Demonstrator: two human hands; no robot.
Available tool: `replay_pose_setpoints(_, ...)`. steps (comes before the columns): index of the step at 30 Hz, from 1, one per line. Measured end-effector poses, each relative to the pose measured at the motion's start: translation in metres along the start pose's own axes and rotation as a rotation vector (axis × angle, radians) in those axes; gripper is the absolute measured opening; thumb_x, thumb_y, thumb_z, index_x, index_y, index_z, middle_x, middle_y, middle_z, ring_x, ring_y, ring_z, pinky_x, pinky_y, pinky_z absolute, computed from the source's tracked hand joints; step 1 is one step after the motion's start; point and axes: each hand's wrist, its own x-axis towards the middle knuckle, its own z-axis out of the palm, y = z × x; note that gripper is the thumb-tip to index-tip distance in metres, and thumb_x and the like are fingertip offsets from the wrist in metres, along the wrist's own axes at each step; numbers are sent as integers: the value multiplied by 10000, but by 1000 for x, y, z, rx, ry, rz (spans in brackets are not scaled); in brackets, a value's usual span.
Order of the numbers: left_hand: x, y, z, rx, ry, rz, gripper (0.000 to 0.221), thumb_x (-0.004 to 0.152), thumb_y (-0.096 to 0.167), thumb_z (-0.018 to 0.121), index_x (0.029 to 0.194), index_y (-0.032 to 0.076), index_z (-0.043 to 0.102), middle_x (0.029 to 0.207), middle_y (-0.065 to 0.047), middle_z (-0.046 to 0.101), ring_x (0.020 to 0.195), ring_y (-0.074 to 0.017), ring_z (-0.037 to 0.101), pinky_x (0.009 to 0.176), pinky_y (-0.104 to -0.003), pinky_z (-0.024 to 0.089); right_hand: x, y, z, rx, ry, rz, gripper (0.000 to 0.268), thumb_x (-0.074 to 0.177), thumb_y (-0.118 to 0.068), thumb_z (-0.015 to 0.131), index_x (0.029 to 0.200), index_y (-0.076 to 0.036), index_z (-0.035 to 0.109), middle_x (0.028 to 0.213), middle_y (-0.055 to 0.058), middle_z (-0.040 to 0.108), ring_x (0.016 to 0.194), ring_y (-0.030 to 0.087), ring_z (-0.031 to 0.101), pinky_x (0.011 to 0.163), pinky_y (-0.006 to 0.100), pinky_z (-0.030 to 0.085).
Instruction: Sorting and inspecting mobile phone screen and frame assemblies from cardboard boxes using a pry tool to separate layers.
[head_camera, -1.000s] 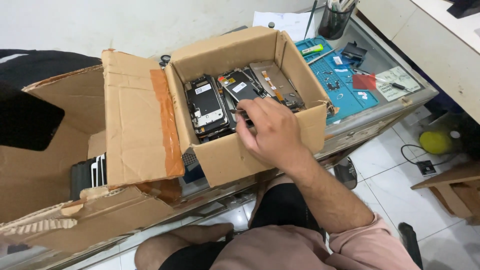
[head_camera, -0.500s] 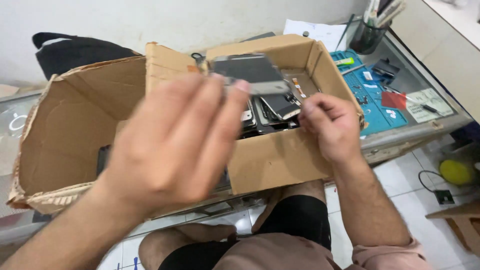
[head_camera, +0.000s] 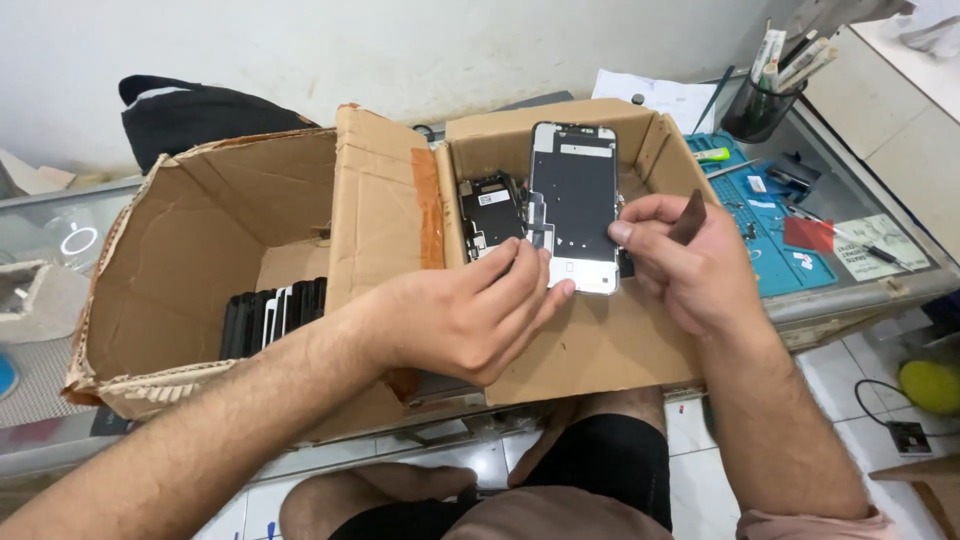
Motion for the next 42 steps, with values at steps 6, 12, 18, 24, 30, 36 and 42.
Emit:
replay_pose_setpoints(6,2,4,-1,13,-81,-54,285,1038,86,495,1205,-10,704,1027,-185,707,945,-284,652,840,-374,556,4,-10,6,154,58,126,116,875,-30,715,900,-86,617,521,-53,342,416,52,247,404,231,237)
replay_pose_setpoints(12,-13,-19,-6,-197,2,-426,286,1051,358,751,927,112,674,793,-38,654,804,-173,634,632,-295,527,6,-23,10,31,35,88,125,898,-75,713,979,-50,621,550,-19,363,452,86,273,422,264,191)
replay_pose_setpoints(18,-4,-45,-5,-899,-191,-1467,430,938,410,672,1222,92,616,879,7,682,824,-125,663,721,-299,545,12,-31,22,-134,-35,2,158,942,-86,727,1073,-49,647,693,-12,540,476,75,378,401,227,286)
replay_pose_setpoints(24,-4,-53,7,-1333,-329,-1692,440,876,307,673,1283,169,580,1175,-14,811,936,-109,787,830,-271,648,24,-24,34,-239,-143,20,130,963,-120,718,1076,-83,664,785,11,644,494,72,412,435,216,318)
replay_pose_setpoints(30,-26,-46,26,-1319,-258,-1563,171,974,170,661,1139,188,699,647,101,603,556,-59,579,585,-237,503,32,-24,43,-345,-166,39,95,972,-151,737,985,-114,651,671,-43,563,466,65,323,407,223,272)
replay_pose_setpoints(36,-35,-42,30,-1317,-214,-1667,205,958,120,655,1157,164,677,874,58,772,747,-87,729,688,-257,581,21,-16,45,-775,-83,-602,219,1018,-17,741,1209,-2,634,888,17,621,525,61,328,529,237,330)
replay_pose_setpoints(42,-41,-39,37,-1312,-182,-1688,194,944,116,655,1131,161,676,908,54,803,758,-82,756,703,-258,600,17,4,48,-1306,-399,-1035,513,884,-256,697,1396,-263,663,727,-74,606,623,163,609,450,340,418)
